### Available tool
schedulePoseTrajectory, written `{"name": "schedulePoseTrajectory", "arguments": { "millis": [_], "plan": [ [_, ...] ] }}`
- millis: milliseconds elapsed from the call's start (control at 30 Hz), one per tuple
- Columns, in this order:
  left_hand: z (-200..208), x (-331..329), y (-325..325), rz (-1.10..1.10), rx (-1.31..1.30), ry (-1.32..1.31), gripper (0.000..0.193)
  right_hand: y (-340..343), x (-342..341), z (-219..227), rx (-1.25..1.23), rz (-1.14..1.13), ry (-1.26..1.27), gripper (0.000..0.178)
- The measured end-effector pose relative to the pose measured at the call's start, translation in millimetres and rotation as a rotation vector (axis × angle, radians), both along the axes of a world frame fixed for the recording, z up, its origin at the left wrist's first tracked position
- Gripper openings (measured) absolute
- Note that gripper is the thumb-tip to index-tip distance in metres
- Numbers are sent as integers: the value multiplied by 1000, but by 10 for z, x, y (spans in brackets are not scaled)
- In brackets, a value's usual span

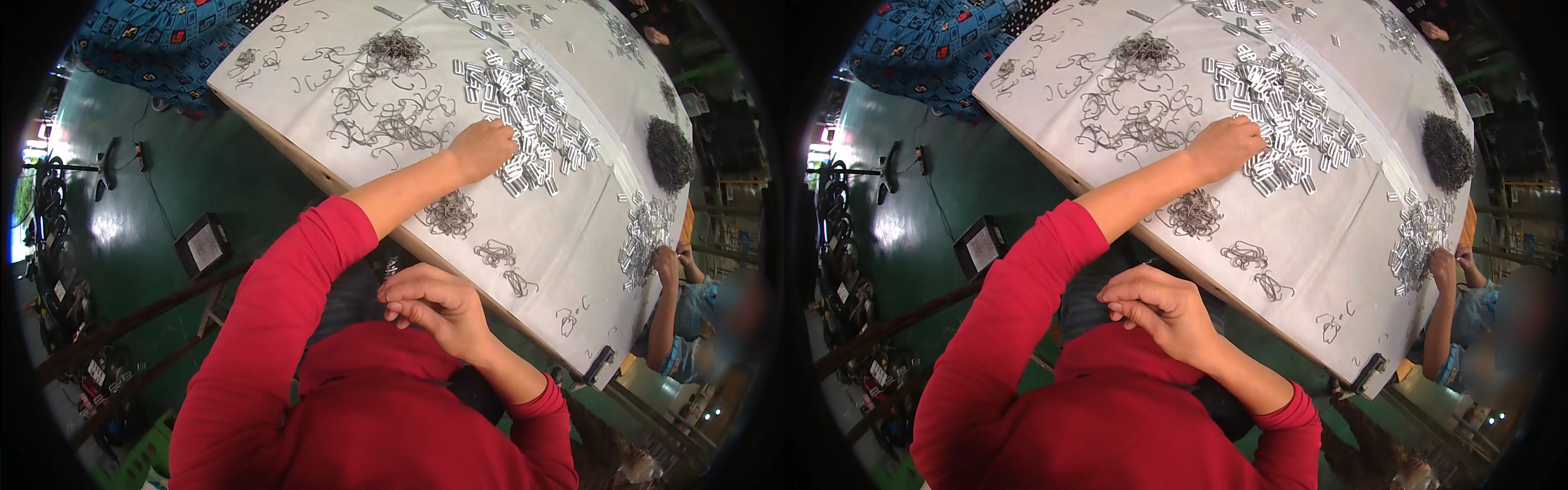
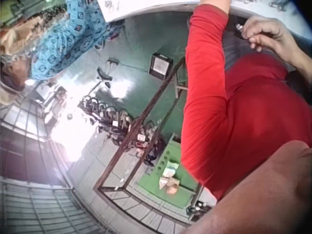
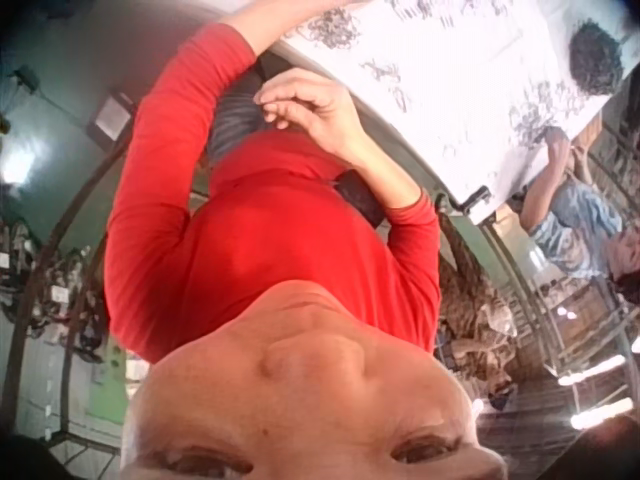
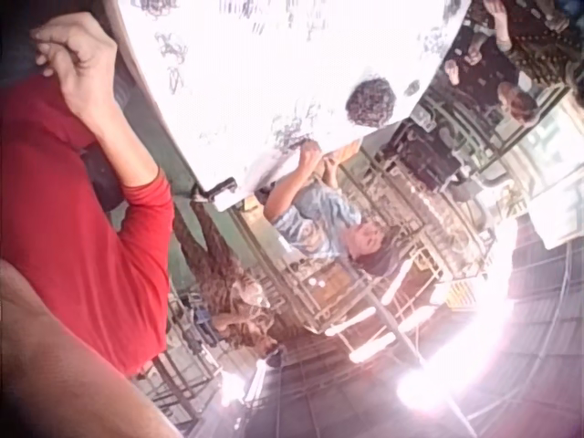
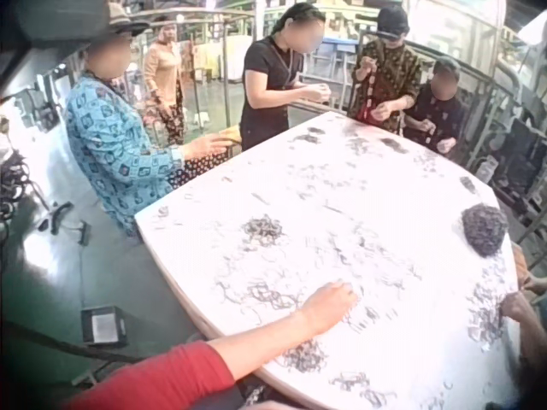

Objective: The person repeatedly picks up small metal hooks and rectangular metal pieces from a table, inserts the hooks into the pieces, and places the assembled units onto a nearby rack. The process is continuous and repetitive throughout the clip.

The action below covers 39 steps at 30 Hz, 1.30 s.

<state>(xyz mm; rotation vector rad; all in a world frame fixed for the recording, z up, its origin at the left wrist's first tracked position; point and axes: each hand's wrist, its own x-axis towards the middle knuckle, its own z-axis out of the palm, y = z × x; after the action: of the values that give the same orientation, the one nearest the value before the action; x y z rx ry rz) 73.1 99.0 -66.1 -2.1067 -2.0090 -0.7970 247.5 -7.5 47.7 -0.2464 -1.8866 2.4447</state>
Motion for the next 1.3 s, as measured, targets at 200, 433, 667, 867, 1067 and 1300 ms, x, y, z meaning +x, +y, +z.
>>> {"name": "schedulePoseTrajectory", "arguments": {
  "millis": [200,433,667,867,1067,1300],
  "plan": [
    [200,43,-219,90,104,-416,7,18,-47,-105,117,-36,89,16],
    [876,124,-1671,335,46,-1047,12,-2,-118,-195,114,-85,93,9],
    [1035,395,-2473,469,120,-1209,10,-75,-190,-304,-103,-115,74,9],
    [1122,473,-2598,469,179,-1188,9,-145,-288,-305,-177,-121,107,11],
    [1149,455,-2664,410,240,-1013,14,-195,-331,-299,-114,-164,59,11],
    [1064,459,-2752,447,299,-1025,16,651,-788,-530,438,-297,-10,9]
  ]
}}
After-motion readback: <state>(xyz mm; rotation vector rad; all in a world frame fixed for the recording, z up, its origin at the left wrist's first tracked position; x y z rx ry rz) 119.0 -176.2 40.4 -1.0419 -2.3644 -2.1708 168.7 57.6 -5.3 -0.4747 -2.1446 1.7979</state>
